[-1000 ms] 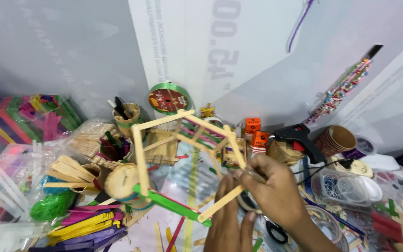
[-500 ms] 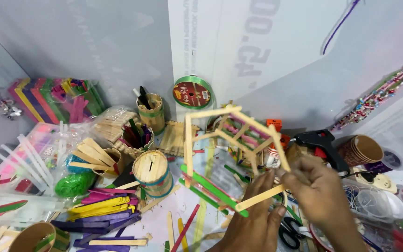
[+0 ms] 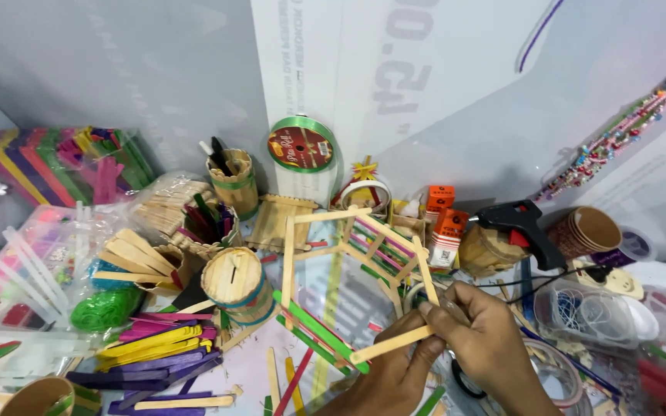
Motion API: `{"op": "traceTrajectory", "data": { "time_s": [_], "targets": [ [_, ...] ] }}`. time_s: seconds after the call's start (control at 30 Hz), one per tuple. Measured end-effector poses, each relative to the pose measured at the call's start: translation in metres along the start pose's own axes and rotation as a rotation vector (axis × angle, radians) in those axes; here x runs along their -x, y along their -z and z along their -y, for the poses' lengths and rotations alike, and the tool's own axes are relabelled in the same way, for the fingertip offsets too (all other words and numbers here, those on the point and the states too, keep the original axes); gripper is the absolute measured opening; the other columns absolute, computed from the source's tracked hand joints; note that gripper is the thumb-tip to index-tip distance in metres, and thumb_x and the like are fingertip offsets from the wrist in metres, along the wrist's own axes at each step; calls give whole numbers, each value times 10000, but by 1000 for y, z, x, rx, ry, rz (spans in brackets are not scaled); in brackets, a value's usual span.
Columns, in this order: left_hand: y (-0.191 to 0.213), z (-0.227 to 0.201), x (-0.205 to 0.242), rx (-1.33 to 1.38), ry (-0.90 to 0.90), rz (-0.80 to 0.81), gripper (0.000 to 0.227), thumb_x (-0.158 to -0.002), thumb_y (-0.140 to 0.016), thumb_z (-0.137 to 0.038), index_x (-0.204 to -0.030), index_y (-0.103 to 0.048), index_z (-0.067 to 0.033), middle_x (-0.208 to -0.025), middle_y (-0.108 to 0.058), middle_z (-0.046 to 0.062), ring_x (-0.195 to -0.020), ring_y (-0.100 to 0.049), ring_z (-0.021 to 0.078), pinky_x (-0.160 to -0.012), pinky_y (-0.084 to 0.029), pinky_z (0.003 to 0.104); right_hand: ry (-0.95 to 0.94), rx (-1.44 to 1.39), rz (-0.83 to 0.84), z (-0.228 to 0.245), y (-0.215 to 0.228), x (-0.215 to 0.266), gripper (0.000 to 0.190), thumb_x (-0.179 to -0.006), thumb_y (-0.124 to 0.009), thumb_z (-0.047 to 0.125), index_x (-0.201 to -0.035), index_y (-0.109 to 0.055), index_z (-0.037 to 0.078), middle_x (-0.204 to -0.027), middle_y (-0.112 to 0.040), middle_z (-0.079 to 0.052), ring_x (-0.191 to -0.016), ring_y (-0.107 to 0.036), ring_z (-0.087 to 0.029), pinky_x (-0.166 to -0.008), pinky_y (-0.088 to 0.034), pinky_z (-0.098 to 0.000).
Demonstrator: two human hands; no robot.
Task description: Constructing a hexagonal frame by marking and assembling popsicle sticks.
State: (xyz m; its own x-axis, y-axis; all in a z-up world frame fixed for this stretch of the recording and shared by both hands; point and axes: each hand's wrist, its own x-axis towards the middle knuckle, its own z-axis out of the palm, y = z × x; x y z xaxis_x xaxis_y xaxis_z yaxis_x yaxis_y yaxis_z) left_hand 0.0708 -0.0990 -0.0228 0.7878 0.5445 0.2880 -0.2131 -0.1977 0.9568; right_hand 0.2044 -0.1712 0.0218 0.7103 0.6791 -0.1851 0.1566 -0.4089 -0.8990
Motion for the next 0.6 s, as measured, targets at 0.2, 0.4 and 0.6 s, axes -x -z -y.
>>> {"op": "traceTrajectory", "data": {
  "time_s": [0.2, 0.4, 0.6],
  "targets": [
    [4, -8, -2, 89, -80, 8, 467, -1084, -403, -339, -1435, -525, -56, -1423, -620, 174, -1361, -581, 327, -1105, -458, 420, 23, -22, 40, -9, 0, 3, 322, -915, -798, 173, -687, -608, 46, -537, -433, -25, -531, -397, -145, -528, -338, -322],
    [-2, 14, 0, 54, -11, -39, 331, -1085, -437, -313, -1215, -621, -72, -985, -669, 108, -905, -658, 231, -755, -524, 361, 113, 7, 141, -2, 16, 0, 162, -878, -828, 141, -818, -695, 71, -700, -678, -31, -638, -655, -127, -594, -525, -269],
    [-4, 22, -1, 168, 99, -106, 327, -1041, -513, -311, -1035, -759, -95, -1135, -684, 51, -1092, -684, 221, -904, -533, 370, 366, 503, 243, 6, 62, -16, 647, -840, -423, 680, -1165, -744, 222, -742, -724, 36, -624, -640, -123, -585, -462, -314]
  ]
}}
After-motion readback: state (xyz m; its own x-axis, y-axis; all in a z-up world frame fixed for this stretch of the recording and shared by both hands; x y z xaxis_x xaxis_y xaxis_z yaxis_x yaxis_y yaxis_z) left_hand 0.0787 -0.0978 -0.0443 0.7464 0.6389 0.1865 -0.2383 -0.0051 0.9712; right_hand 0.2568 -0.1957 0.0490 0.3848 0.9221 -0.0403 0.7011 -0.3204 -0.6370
